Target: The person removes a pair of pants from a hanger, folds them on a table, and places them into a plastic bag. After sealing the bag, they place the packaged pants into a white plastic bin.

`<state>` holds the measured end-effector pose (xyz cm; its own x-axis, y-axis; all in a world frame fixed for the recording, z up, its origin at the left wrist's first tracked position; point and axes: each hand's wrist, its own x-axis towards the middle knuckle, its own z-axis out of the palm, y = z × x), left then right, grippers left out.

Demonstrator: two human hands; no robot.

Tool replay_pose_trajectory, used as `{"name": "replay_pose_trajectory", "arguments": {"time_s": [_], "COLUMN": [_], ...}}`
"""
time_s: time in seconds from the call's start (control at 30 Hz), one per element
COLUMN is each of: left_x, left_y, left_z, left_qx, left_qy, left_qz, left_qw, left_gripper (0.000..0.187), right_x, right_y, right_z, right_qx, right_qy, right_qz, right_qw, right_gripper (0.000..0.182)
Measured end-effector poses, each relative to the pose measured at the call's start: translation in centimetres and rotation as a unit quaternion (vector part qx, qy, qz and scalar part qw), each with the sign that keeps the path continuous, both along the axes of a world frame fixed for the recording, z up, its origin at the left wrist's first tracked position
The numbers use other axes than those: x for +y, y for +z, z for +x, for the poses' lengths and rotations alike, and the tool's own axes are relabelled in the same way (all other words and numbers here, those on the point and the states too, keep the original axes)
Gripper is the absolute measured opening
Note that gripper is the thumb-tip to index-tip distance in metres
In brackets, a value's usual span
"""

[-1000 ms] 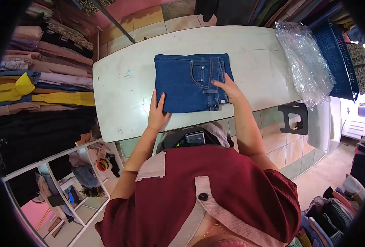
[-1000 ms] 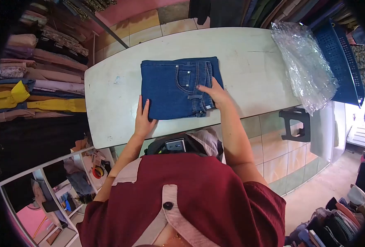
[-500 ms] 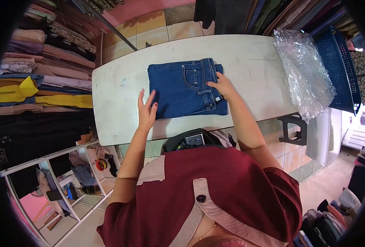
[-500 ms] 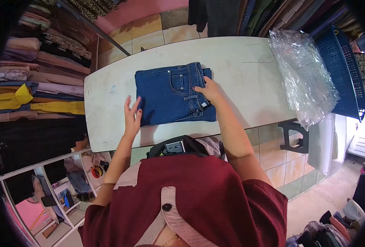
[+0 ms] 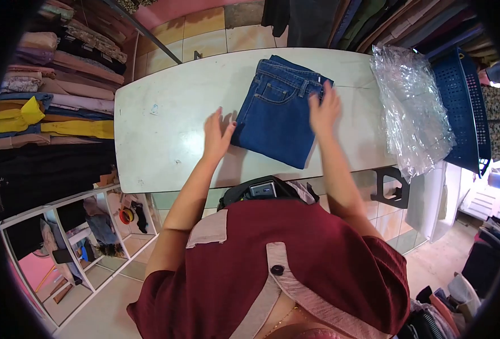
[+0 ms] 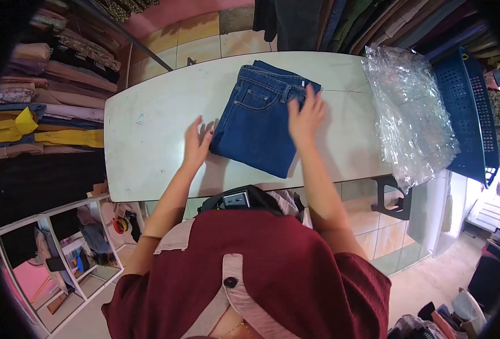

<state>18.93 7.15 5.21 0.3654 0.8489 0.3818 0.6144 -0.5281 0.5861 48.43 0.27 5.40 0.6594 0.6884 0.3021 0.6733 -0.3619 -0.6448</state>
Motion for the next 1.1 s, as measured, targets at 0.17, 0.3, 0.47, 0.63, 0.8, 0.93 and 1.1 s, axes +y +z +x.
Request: {"name": "replay_pose_trajectory", "arguments": {"time_s": [0.17,0.3,0.47,0.63,0.8,0.93,1.1], "left_x": [-3.7,-5.3,-1.7,1.0,2.0,3.9,4.7], "left_y": [-0.7,2.7,0.7,0.5,0.1,0.6,1.2], "left_z": [1.5,0.9,3.8,8.2,8.6,9.6,11.6], "left_qx": [0.025,0.057,-0.176,0.016,-0.038,0.065,0.025], "left_qy": [-0.011,0.043,0.092,0.131,0.044,0.069,0.106], "left_qz": [-0.186,-0.397,-0.337,-0.286,-0.249,-0.215,-0.068], "left_qw": [0.982,0.915,0.920,0.949,0.967,0.972,0.992], "left_gripper": [0.044,0.038,0.043,0.041,0.036,0.036,0.040], "right_x": [-2.0,-1.7,0.8,2.0,0.5,1.3,1.3], "right_y": [0.1,-1.0,0.2,-2.3,-3.3,-3.2,-3.5], "right_z": [-5.0,-4.1,-1.9,-0.6,-1.3,-1.4,-1.6], "right_qx": [-0.022,0.006,0.172,0.210,0.048,0.056,0.011], "right_qy": [0.080,0.132,0.006,0.008,-0.066,-0.074,-0.084], "right_qz": [-0.105,-0.047,-0.077,-0.089,0.012,-0.009,0.034], "right_qw": [0.991,0.990,0.982,0.974,0.997,0.996,0.996], "right_gripper": [0.062,0.055,0.063,0.054,0.044,0.043,0.039]}}
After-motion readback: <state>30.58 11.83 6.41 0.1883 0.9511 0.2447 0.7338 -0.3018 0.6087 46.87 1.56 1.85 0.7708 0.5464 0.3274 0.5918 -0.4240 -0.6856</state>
